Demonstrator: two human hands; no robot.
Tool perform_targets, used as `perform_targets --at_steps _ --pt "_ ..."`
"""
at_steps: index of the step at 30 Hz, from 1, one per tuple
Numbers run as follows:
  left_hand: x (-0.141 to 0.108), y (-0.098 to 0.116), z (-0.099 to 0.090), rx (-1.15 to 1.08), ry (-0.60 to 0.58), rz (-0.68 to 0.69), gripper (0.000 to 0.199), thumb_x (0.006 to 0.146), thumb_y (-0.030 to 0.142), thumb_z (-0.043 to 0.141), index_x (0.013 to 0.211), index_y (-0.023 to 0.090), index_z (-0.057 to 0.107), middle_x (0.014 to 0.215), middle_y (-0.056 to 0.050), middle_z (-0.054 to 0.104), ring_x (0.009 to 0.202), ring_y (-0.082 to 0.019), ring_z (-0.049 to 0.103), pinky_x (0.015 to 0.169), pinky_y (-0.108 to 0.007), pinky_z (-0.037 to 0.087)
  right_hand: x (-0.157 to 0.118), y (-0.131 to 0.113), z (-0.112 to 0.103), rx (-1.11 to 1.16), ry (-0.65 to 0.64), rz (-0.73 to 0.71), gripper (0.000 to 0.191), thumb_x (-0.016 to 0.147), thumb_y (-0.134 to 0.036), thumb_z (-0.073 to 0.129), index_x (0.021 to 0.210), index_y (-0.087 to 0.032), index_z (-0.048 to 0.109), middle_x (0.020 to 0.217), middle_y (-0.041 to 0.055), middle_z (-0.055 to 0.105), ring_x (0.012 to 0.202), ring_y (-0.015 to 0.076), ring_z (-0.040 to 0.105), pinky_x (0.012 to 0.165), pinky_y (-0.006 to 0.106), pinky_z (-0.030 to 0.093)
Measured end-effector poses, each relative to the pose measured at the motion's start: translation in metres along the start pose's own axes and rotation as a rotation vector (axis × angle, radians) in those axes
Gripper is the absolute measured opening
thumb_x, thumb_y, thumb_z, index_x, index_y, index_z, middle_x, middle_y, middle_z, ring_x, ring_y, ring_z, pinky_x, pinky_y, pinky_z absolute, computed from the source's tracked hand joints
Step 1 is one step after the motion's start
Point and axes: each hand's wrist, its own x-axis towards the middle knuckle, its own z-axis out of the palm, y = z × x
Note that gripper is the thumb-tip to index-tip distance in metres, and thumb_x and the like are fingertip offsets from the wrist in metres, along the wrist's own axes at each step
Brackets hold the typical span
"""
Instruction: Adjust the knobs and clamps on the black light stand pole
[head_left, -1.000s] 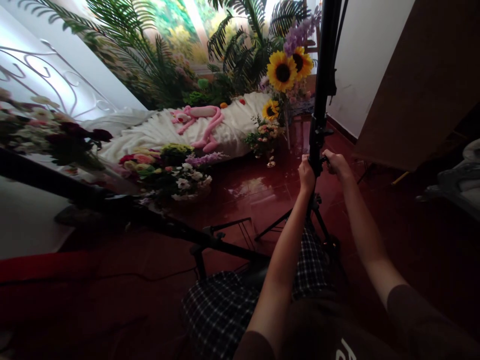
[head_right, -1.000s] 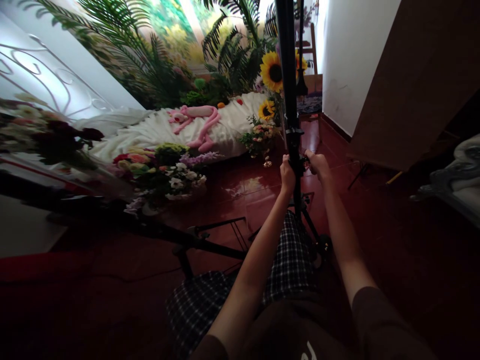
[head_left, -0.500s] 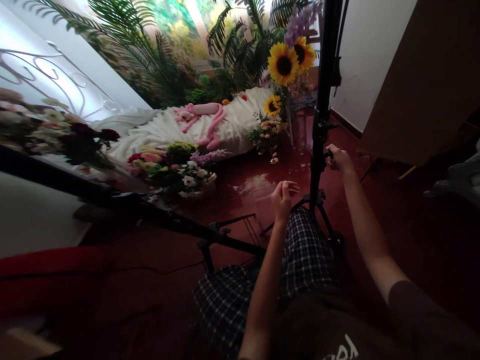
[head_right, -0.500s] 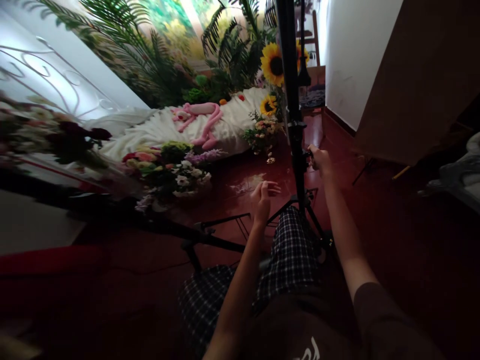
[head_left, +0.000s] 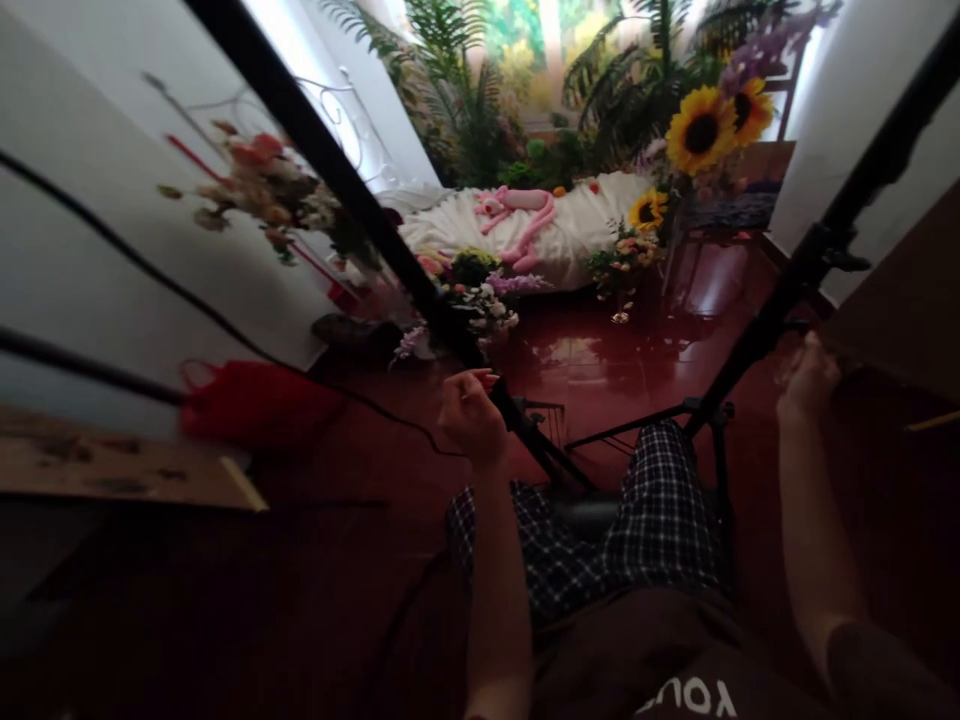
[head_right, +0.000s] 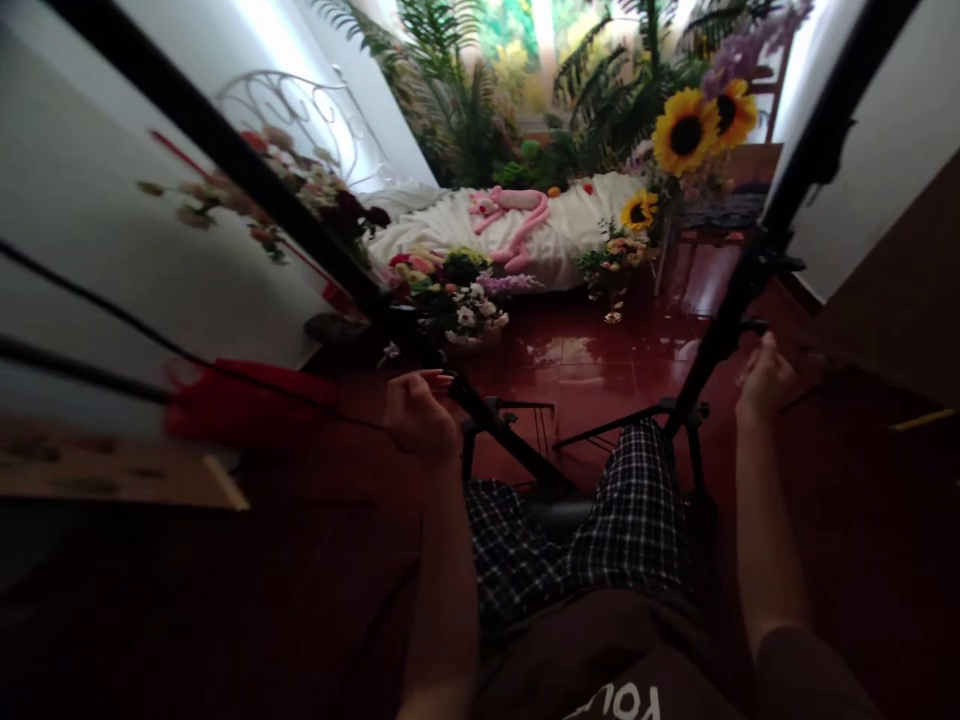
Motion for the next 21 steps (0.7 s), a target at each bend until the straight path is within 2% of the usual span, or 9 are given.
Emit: perform_targets --at_steps 3,6,8,10,13,15,17,19,21 --pt "0.012 -0.016 -0.009 -0.035 -0.03 -0.012 0.029 0.098 0.04 0.044 0.092 0.018 0.062 0.085 -0.004 0.068 0.076 -0.013 0.065 0.072 -0.026 0.053 -0.048 0.015 -0.007 0.262 -0.07 0.076 0.056 0.088 -0.039 0.062 0.042 -0.024 0.034 0.035 -0.0053 0.028 0.033 0.0076 0.025 0.042 0.03 0.018" --pt "0.018 -0.026 -0.006 -0.072 -0.089 0.031 0.033 0.097 0.048 0.049 0.104 0.018 0.061 0.1 -0.007 0.066 0.087 -0.015 0.064 0.077 -0.027 0.053 -0.089 0.026 -0.001 0.28 -0.173 0.147 0.057 0.08 -0.044 0.07 0.04 -0.024 0.035 0.035 -0.0043 0.029 0.033 0.0084 0.027 0.041 0.03 0.017" --pt "0.021 -0.031 0.0 -0.107 -0.088 0.063 0.037 0.095 0.053 0.051 0.108 0.019 0.06 0.106 -0.009 0.062 0.091 -0.016 0.062 0.078 -0.029 0.053 -0.109 0.028 0.013 0.23 -0.283 0.159 0.057 0.079 -0.047 0.071 0.04 -0.023 0.037 0.036 -0.0037 0.033 0.035 0.0087 0.029 0.041 0.029 0.02" --pt "0.024 -0.035 0.007 -0.151 -0.039 0.062 0.039 0.094 0.056 0.054 0.11 0.02 0.057 0.109 -0.009 0.058 0.092 -0.016 0.06 0.078 -0.029 0.053 -0.126 0.027 0.032 0.171 -0.394 0.123 0.057 0.082 -0.05 0.068 0.042 -0.022 0.038 0.038 -0.0038 0.036 0.037 0.0085 0.032 0.042 0.028 0.024" --pt "0.031 -0.043 0.018 -0.213 0.06 0.007 0.04 0.094 0.058 0.053 0.113 0.023 0.052 0.114 -0.01 0.056 0.094 -0.015 0.059 0.079 -0.029 0.053 -0.145 0.02 0.065 0.109 -0.551 0.041 0.06 0.087 -0.057 0.062 0.043 -0.022 0.038 0.039 -0.0046 0.036 0.038 0.0084 0.034 0.043 0.026 0.026" --pt "0.037 -0.052 0.024 -0.275 0.07 -0.041 0.043 0.093 0.062 0.051 0.113 0.024 0.052 0.112 -0.009 0.057 0.092 -0.015 0.059 0.077 -0.028 0.053 -0.156 0.013 0.087 0.094 -0.65 -0.006 0.06 0.088 -0.059 0.06 0.045 -0.021 0.04 0.041 -0.0046 0.039 0.039 0.0081 0.035 0.043 0.024 0.027" --pt "0.043 -0.06 0.028 -0.364 -0.023 -0.114 0.047 0.092 0.066 0.048 0.11 0.024 0.055 0.099 -0.007 0.061 0.083 -0.014 0.059 0.071 -0.027 0.052 -0.166 0.005 0.107 0.096 -0.735 -0.051 0.058 0.089 -0.059 0.06 0.048 -0.021 0.042 0.043 -0.0046 0.042 0.041 0.0075 0.037 0.043 0.023 0.03" --pt "0.047 -0.067 0.031 -0.449 -0.184 -0.198 0.051 0.09 0.07 0.047 0.104 0.022 0.06 0.083 -0.004 0.062 0.07 -0.012 0.057 0.063 -0.025 0.048 -0.175 -0.003 0.127 0.113 -0.789 -0.093 0.051 0.088 -0.058 0.061 0.057 -0.02 0.048 0.049 -0.0046 0.047 0.043 0.0073 0.04 0.043 0.021 0.033" --pt "0.047 -0.072 0.033 -0.501 -0.308 -0.252 0.054 0.087 0.072 0.05 0.096 0.021 0.063 0.072 -0.001 0.059 0.062 -0.011 0.053 0.057 -0.024 0.045 -0.185 -0.01 0.144 0.147 -0.846 -0.111 0.04 0.086 -0.058 0.064 0.077 -0.02 0.057 0.061 -0.0031 0.058 0.05 0.0086 0.05 0.045 0.019 0.039"
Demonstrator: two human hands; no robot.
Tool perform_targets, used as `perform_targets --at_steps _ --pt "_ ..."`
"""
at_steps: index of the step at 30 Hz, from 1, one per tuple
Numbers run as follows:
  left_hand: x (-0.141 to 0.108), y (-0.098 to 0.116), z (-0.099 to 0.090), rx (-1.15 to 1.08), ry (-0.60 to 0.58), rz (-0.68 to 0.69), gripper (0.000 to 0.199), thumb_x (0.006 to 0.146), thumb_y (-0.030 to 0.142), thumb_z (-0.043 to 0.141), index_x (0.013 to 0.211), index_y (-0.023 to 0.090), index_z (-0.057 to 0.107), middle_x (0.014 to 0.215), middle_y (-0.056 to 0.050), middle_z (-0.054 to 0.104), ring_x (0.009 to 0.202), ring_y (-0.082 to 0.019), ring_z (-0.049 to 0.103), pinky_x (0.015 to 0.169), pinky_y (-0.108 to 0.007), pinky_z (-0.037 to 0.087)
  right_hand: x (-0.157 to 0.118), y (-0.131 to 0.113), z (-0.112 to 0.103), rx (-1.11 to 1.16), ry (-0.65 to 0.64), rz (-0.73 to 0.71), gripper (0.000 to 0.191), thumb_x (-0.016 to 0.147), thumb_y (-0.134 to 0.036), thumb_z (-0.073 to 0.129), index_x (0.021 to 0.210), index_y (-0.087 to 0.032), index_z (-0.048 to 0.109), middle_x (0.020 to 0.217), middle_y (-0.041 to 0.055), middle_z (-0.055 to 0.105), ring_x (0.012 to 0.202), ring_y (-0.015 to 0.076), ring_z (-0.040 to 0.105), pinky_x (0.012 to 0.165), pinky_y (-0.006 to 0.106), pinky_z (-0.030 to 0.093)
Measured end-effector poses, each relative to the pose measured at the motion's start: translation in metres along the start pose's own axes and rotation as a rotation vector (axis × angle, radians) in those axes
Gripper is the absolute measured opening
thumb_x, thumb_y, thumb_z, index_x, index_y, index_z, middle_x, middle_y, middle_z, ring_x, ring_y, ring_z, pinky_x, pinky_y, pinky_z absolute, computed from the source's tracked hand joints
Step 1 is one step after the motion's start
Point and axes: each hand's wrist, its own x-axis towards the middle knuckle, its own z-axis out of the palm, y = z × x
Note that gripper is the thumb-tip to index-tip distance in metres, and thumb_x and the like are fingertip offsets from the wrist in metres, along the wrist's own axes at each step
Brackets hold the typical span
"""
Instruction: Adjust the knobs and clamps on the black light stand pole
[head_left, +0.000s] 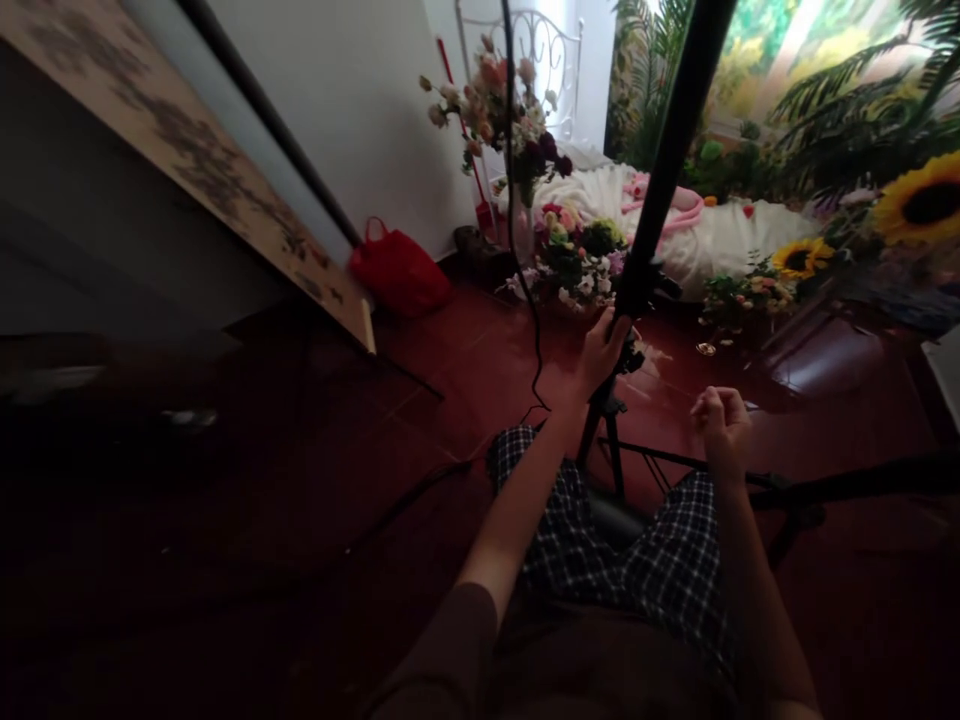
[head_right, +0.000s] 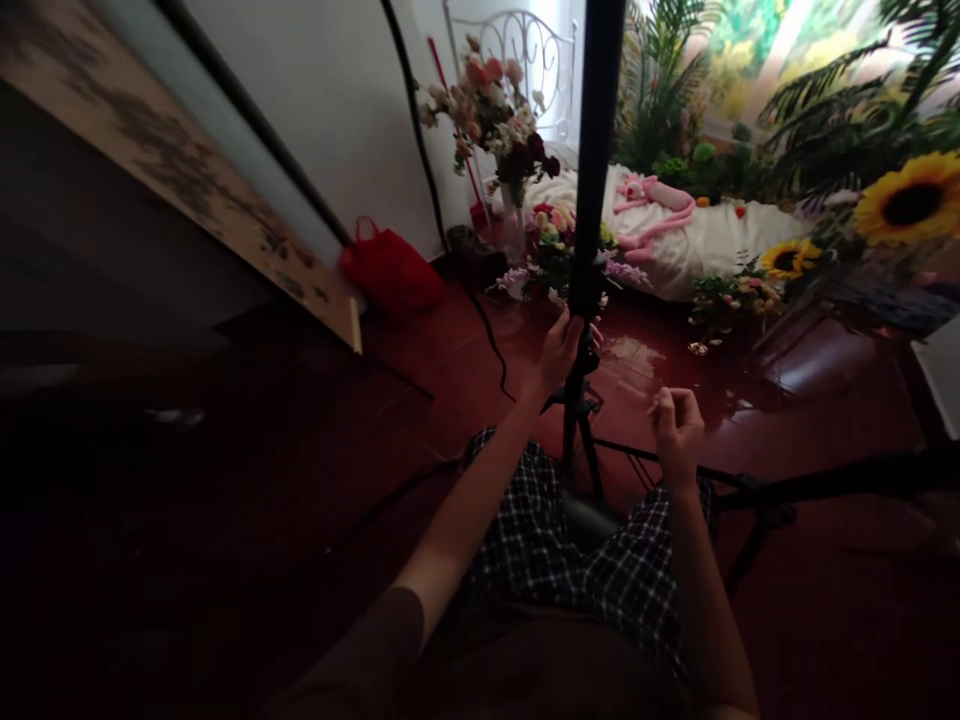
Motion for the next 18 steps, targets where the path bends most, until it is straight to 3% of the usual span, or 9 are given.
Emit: perform_targets --at_steps 3,5,7,11,14,18 --pt "-0.003 -0.005 0.003 -0.049 -0.009 -0.019 0.057 0.084 0.074 0.053 0.092 0.019 0.064 0.065 0.001 0.057 0.057 -0.009 0.051 0.055 -0.024 0.043 0.006 0.0 0.026 0.038 -0.172 0.007 0.046 0.087 -0.059 0.064 0.114 -0.023 0.056 0.093 0.0039 0.071 0.071 0.0143 0.066 0.051 0.021 0.05" --pt "-0.007 -0.007 0.005 -0.081 0.024 -0.003 0.057 0.084 0.074 0.053 0.09 0.019 0.063 0.065 0.001 0.057 0.055 -0.008 0.05 0.054 -0.023 0.042 0.007 0.004 0.041 0.04 -0.298 0.027 0.051 0.089 -0.062 0.059 0.122 -0.023 0.054 0.106 0.0075 0.071 0.082 0.0166 0.069 0.054 0.023 0.055" --pt "-0.01 -0.007 0.006 -0.102 0.039 0.027 0.055 0.084 0.073 0.054 0.085 0.019 0.061 0.064 0.002 0.057 0.053 -0.008 0.049 0.052 -0.023 0.04 0.008 0.009 0.053 0.043 -0.353 0.052 0.051 0.088 -0.067 0.057 0.115 -0.023 0.056 0.105 0.0072 0.07 0.082 0.0159 0.069 0.054 0.023 0.056" --pt "-0.014 -0.002 0.006 -0.117 0.023 0.081 0.055 0.085 0.072 0.053 0.07 0.019 0.054 0.059 0.002 0.053 0.049 -0.007 0.046 0.048 -0.024 0.036 0.015 0.007 0.067 0.061 -0.317 0.129 0.059 0.076 -0.08 0.06 0.088 -0.022 0.054 0.076 -0.0013 0.064 0.057 0.0101 0.062 0.046 0.019 0.05" --pt "-0.013 0.002 0.005 -0.091 0.024 0.087 0.057 0.085 0.073 0.052 0.066 0.019 0.052 0.055 0.002 0.05 0.047 -0.008 0.044 0.046 -0.025 0.034 0.027 -0.008 0.07 0.093 -0.367 0.176 0.064 0.073 -0.086 0.055 0.078 -0.022 0.052 0.062 -0.0034 0.057 0.049 0.0099 0.057 0.044 0.02 0.048" --pt "-0.011 0.001 0.005 -0.05 0.066 0.099 0.06 0.083 0.076 0.052 0.063 0.02 0.05 0.054 0.003 0.045 0.049 -0.008 0.041 0.048 -0.026 0.032 0.043 -0.032 0.071 0.135 -0.466 0.178 0.066 0.074 -0.088 0.051 0.073 -0.023 0.053 0.06 -0.0021 0.055 0.05 0.0106 0.056 0.045 0.022 0.047"
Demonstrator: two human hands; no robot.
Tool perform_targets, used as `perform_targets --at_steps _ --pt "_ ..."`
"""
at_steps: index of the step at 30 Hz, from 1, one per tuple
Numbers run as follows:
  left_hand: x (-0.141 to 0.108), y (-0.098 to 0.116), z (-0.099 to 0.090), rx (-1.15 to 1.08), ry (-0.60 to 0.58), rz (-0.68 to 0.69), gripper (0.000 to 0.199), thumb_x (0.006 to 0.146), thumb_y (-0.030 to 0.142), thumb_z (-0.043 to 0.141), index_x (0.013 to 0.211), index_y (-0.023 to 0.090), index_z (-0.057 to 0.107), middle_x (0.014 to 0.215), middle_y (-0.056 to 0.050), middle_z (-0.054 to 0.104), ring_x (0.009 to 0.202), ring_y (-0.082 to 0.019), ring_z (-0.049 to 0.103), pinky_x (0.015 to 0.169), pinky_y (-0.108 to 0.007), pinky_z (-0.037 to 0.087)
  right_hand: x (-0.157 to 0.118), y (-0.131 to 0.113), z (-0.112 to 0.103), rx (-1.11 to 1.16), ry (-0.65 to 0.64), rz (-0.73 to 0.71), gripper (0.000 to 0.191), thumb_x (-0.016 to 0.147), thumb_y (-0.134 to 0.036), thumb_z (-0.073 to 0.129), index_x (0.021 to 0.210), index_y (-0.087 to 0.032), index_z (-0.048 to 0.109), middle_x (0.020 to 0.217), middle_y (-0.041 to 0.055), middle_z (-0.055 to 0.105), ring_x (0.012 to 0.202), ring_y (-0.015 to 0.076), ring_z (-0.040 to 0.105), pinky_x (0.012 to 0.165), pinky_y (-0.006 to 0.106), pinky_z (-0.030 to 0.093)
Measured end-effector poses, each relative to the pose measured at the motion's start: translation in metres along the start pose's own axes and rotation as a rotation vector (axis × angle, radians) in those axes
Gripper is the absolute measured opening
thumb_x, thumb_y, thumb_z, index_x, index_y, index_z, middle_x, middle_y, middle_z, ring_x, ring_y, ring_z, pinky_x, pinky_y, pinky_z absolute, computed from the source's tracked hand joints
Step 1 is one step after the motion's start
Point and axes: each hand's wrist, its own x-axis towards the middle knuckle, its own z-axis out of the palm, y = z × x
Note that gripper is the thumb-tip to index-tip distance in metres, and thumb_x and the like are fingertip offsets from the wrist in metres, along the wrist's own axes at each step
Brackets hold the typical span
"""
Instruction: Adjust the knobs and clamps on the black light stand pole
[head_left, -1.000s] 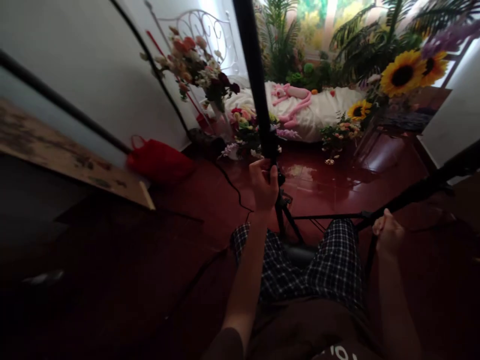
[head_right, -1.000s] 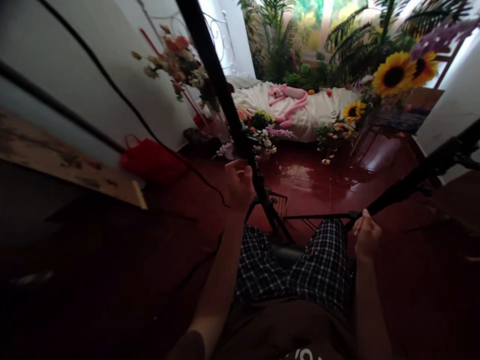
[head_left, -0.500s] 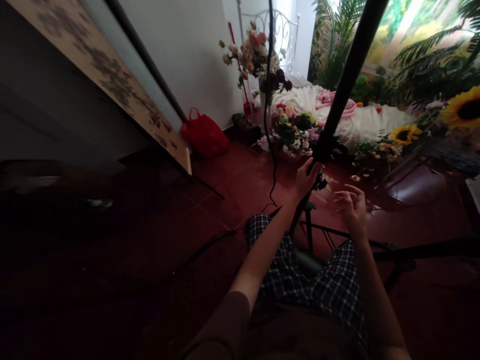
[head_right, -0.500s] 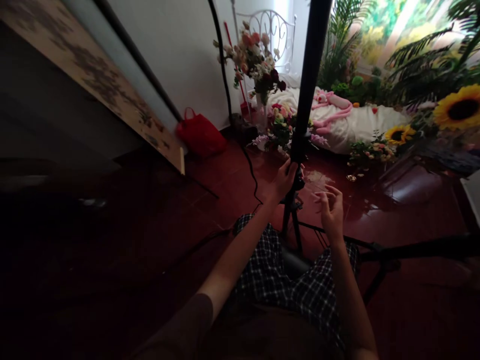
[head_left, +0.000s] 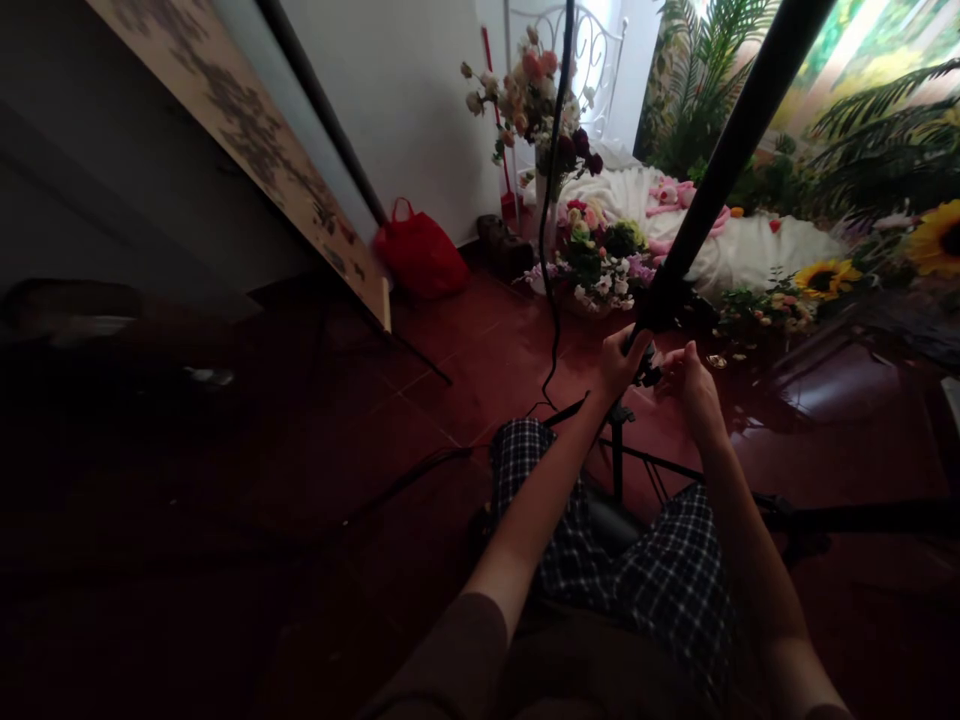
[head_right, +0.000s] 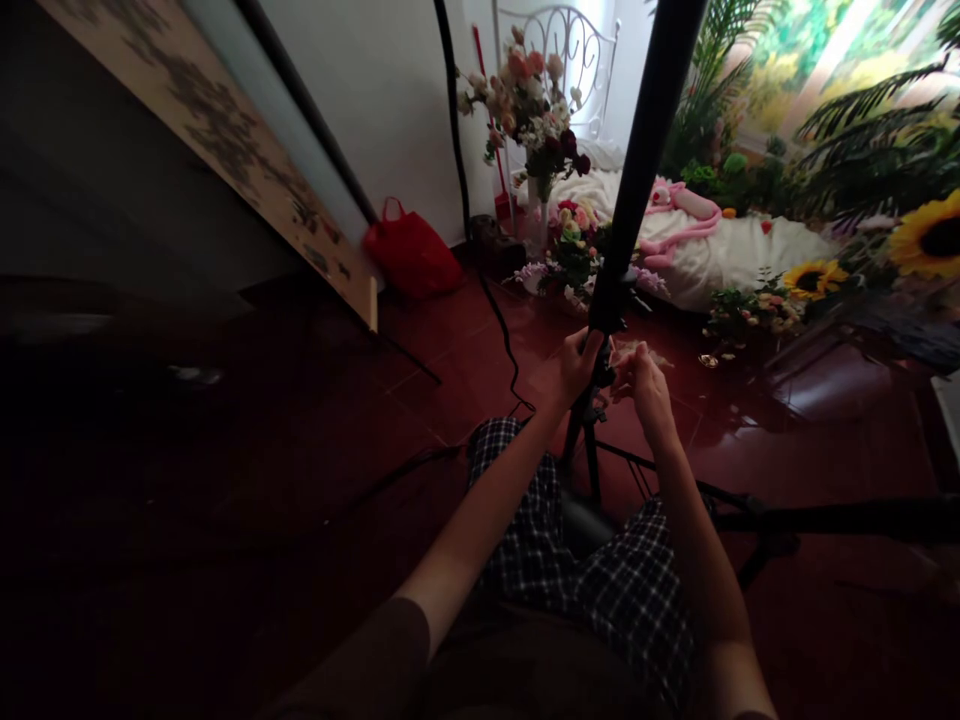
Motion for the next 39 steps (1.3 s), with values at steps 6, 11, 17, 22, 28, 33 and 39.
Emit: perform_targets --at_steps 6,11,17,22,28,33,39 --pt "0.001 -0.007 0.0 0.015 0.011 -0.02 0.059 0.085 0.075 0.05 0.063 0.019 0.049 0.056 0.003 0.045 0.051 -0.009 0.04 0.05 -0.027 0.031 0.005 -0.014 0.003 -0.034 -0.023 -0.118 0.062 0.076 -0.084 0.055 0.071 -0.023 0.055 0.057 -0.0038 0.049 0.046 0.009 0.048 0.044 0.022 0.042" --pt "0.001 -0.009 0.0 0.029 0.058 -0.034 0.061 0.08 0.077 0.053 0.064 0.019 0.053 0.059 0.001 0.05 0.054 -0.01 0.044 0.053 -0.027 0.034 0.002 -0.001 0.009 -0.103 -0.068 -0.163 0.049 0.078 -0.068 0.068 0.072 -0.023 0.053 0.059 -0.005 0.049 0.048 0.0082 0.045 0.043 0.021 0.036" --pt "0.001 -0.013 0.0 0.022 0.063 -0.032 0.059 0.082 0.077 0.053 0.063 0.02 0.053 0.058 0.002 0.048 0.054 -0.011 0.044 0.053 -0.028 0.034 0.002 0.019 0.019 -0.078 0.005 -0.152 0.043 0.081 -0.062 0.069 0.081 -0.024 0.047 0.064 -0.0065 0.049 0.049 0.0073 0.044 0.043 0.02 0.033" --pt "0.001 -0.015 0.002 0.031 0.043 -0.03 0.062 0.081 0.081 0.048 0.064 0.021 0.053 0.059 0.001 0.049 0.055 -0.011 0.044 0.055 -0.029 0.037 -0.003 0.024 0.02 0.013 0.068 -0.1 0.053 0.078 -0.074 0.065 0.088 -0.026 0.046 0.062 -0.0074 0.052 0.045 0.0072 0.047 0.041 0.02 0.034" --pt "-0.005 -0.012 0.002 0.004 0.0 -0.042 0.062 0.086 0.079 0.041 0.067 0.022 0.056 0.061 0.0 0.05 0.056 -0.012 0.046 0.054 -0.03 0.036 -0.024 0.035 0.016 -0.067 0.02 0.128 0.072 0.08 -0.09 0.038 0.065 -0.022 0.053 0.045 -0.0025 0.049 0.039 0.009 0.046 0.04 0.023 0.034" --pt "-0.006 -0.011 0.0 -0.005 -0.011 -0.05 0.06 0.088 0.077 0.042 0.071 0.021 0.059 0.062 -0.001 0.051 0.058 -0.012 0.046 0.057 -0.03 0.038 -0.023 0.024 0.015 0.243 -0.23 0.381 0.069 0.085 -0.085 0.038 0.058 -0.023 0.049 0.042 -0.0035 0.041 0.037 0.0089 0.037 0.036 0.022 0.03" --pt "-0.001 -0.016 -0.002 0.001 -0.016 -0.034 0.054 0.089 0.071 0.049 0.072 0.021 0.06 0.065 -0.001 0.05 0.062 -0.013 0.048 0.06 -0.03 0.04 -0.021 0.015 0.021 0.757 -0.402 0.325 0.059 0.094 -0.059 0.055 0.056 -0.024 0.026 0.045 -0.0106 0.019 0.041 0.0065 0.014 0.035 0.018 0.018"
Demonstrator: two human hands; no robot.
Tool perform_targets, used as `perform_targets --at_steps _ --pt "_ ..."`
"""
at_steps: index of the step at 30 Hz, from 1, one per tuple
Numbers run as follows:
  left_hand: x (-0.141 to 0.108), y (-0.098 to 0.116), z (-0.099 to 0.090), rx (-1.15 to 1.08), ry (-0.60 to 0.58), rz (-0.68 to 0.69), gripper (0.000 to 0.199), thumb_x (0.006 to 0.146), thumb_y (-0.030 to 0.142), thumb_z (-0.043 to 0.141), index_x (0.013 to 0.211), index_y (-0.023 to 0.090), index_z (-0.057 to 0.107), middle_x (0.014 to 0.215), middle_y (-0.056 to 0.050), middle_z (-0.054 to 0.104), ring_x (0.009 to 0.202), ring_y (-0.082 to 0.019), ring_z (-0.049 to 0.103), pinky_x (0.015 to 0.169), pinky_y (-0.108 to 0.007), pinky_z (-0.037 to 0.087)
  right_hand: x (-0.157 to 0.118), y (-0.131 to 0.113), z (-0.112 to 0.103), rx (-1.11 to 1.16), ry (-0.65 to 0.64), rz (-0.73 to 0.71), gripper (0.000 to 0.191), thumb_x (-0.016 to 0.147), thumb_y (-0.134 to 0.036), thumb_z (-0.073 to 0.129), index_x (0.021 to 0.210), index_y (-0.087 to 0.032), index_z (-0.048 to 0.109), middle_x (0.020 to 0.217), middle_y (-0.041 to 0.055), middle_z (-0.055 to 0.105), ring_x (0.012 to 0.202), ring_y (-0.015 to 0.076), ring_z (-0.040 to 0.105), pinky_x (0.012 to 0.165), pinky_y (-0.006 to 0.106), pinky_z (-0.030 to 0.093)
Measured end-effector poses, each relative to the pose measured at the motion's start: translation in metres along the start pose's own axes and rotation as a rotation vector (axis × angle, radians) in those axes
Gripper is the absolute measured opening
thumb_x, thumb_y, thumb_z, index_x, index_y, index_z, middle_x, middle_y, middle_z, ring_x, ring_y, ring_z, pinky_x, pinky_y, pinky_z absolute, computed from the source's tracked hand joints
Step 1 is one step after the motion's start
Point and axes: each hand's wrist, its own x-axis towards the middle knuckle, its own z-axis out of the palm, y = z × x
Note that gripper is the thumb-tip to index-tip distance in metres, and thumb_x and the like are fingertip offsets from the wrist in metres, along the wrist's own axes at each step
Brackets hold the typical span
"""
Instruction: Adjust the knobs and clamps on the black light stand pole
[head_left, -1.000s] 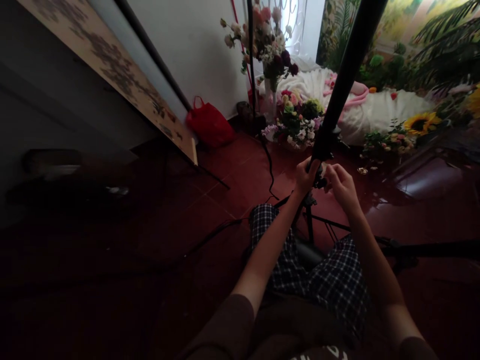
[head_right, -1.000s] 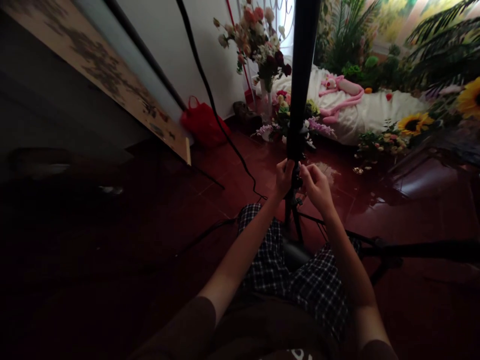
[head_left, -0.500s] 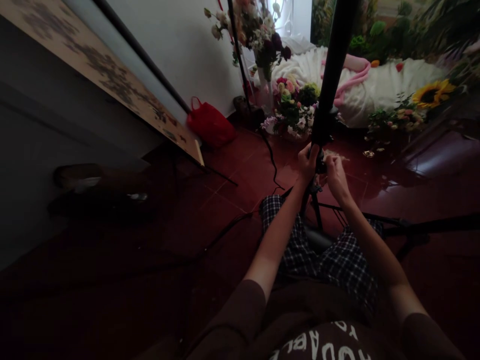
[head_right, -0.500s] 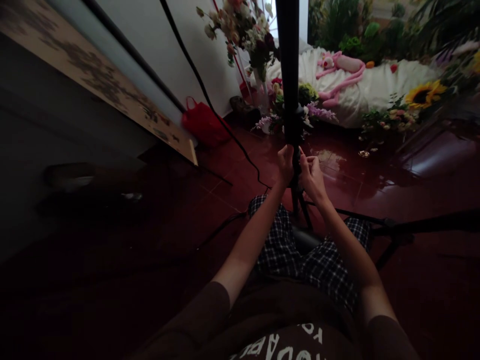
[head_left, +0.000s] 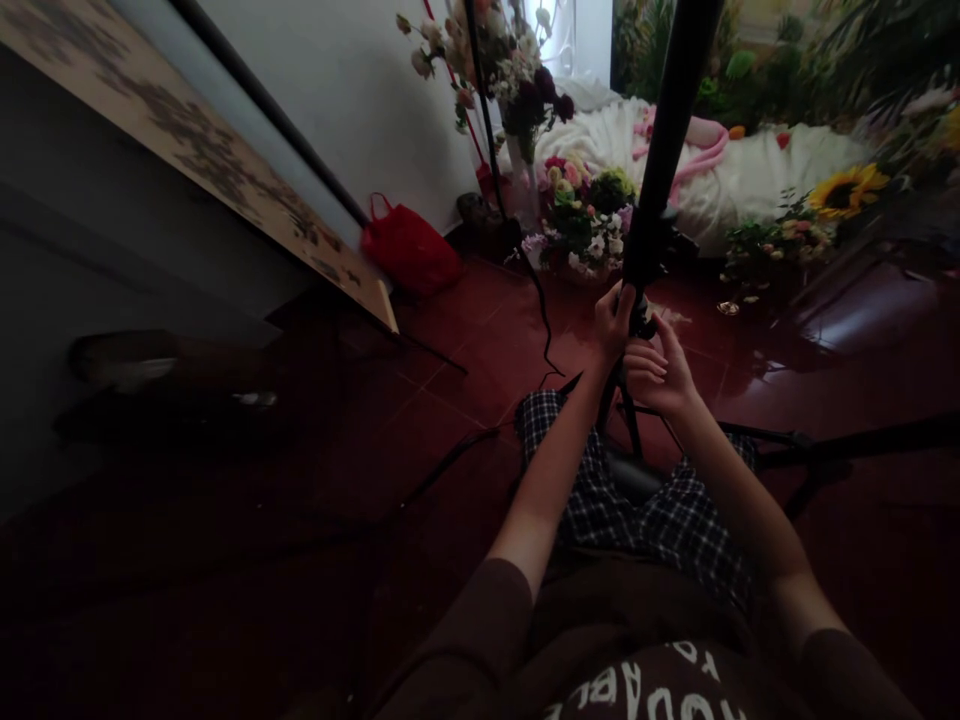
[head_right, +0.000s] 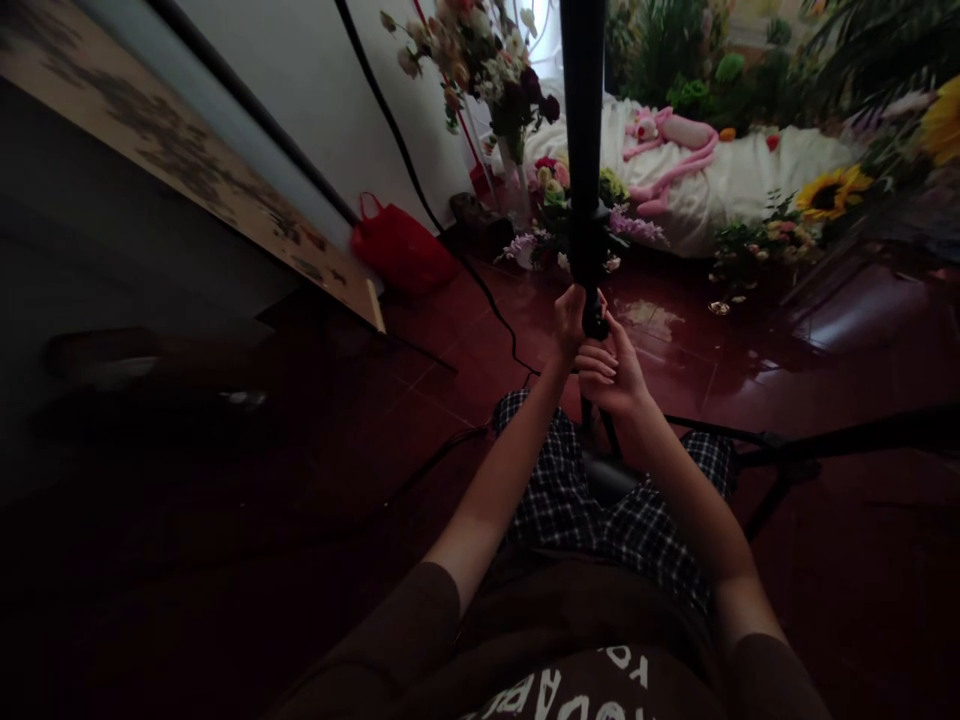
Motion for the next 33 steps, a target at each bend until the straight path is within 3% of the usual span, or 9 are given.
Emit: perform_targets --at_steps 4,8,11,15,18,22,24,29,33 --pt "0.001 -0.002 0.0 -0.039 -0.009 0.007 0.051 0.088 0.069 0.052 0.072 0.021 0.058 0.065 0.0 0.049 0.061 -0.012 0.046 0.06 -0.03 0.039 0.002 0.01 0.002 0.243 -0.088 -0.083 0.053 0.097 -0.041 0.059 0.057 -0.023 0.03 0.044 -0.011 0.024 0.04 0.0055 0.017 0.036 0.016 0.021" --pt "0.001 -0.002 0.0 -0.027 -0.008 0.015 0.051 0.088 0.069 0.052 0.072 0.021 0.057 0.066 0.0 0.05 0.062 -0.012 0.047 0.059 -0.029 0.04 0.001 0.012 0.001 0.553 -0.205 -0.029 0.046 0.1 -0.029 0.056 0.059 -0.021 0.038 0.046 -0.0101 0.04 0.038 0.0027 0.027 0.038 0.013 0.027" --pt "0.001 -0.004 -0.001 -0.022 -0.015 0.016 0.053 0.086 0.072 0.052 0.072 0.021 0.056 0.067 0.0 0.05 0.062 -0.012 0.047 0.059 -0.028 0.04 0.002 0.012 -0.001 0.562 -0.211 -0.016 0.043 0.099 -0.026 0.056 0.06 -0.021 0.039 0.047 -0.0098 0.043 0.038 0.0024 0.027 0.037 0.013 0.027" --pt "0.001 -0.007 -0.003 -0.041 -0.032 -0.018 0.055 0.084 0.075 0.051 0.071 0.021 0.055 0.065 0.001 0.047 0.059 -0.012 0.045 0.057 -0.028 0.038 0.006 0.014 -0.002 0.081 0.108 -0.186 0.044 0.082 -0.029 0.074 0.062 -0.024 0.036 0.044 -0.0131 0.033 0.034 0.0034 0.018 0.031 0.018 0.014" --pt "0.002 -0.007 -0.004 -0.065 -0.051 -0.03 0.055 0.085 0.074 0.051 0.071 0.021 0.054 0.064 0.001 0.046 0.058 -0.011 0.044 0.055 -0.027 0.037 0.007 0.007 -0.004 -0.481 0.33 -0.348 0.044 0.075 -0.035 0.076 0.063 -0.025 0.035 0.044 -0.0121 0.032 0.035 0.0054 0.025 0.035 0.021 0.015" --pt "0.002 -0.006 -0.004 -0.087 -0.066 0.008 0.055 0.085 0.073 0.052 0.069 0.02 0.052 0.061 0.003 0.043 0.054 -0.009 0.041 0.053 -0.026 0.035 -0.003 -0.015 -0.01 -1.295 0.371 -0.553 0.039 0.076 -0.029 0.069 0.057 -0.022 0.035 0.051 -0.0075 0.034 0.046 0.0069 0.031 0.048 0.023 0.022" --pt "0.002 -0.006 -0.004 -0.086 -0.062 0.016 0.056 0.085 0.073 0.052 0.068 0.02 0.052 0.061 0.003 0.042 0.054 -0.009 0.04 0.052 -0.026 0.034 -0.01 -0.025 -0.011 -1.542 0.35 -0.59 0.033 0.075 -0.025 0.068 0.059 -0.021 0.039 0.054 -0.0062 0.04 0.05 0.0078 0.034 0.052 0.025 0.024" --pt "0.0 0.0 -0.004 -0.094 -0.043 -0.009 0.057 0.082 0.075 0.054 0.068 0.019 0.054 0.062 0.003 0.045 0.056 -0.009 0.043 0.052 -0.025 0.036 -0.015 -0.039 -0.004 -1.457 0.417 -0.729 0.036 0.074 -0.042 0.076 0.086 -0.024 0.047 0.078 -0.0013 0.058 0.062 0.0125 0.053 0.055 0.026 0.041" --pt "0.001 0.003 -0.004 -0.082 0.011 0.011 0.06 0.076 0.078 0.058 0.066 0.019 0.058 0.06 0.002 0.049 0.057 -0.009 0.045 0.053 -0.025 0.038 0.009 -0.043 0.001 -1.32 0.458 -0.814 0.046 0.08 -0.053 0.071 0.107 -0.024 0.048 0.101 0.0072 0.064 0.084 0.0198 0.064 0.069 0.034 0.054"
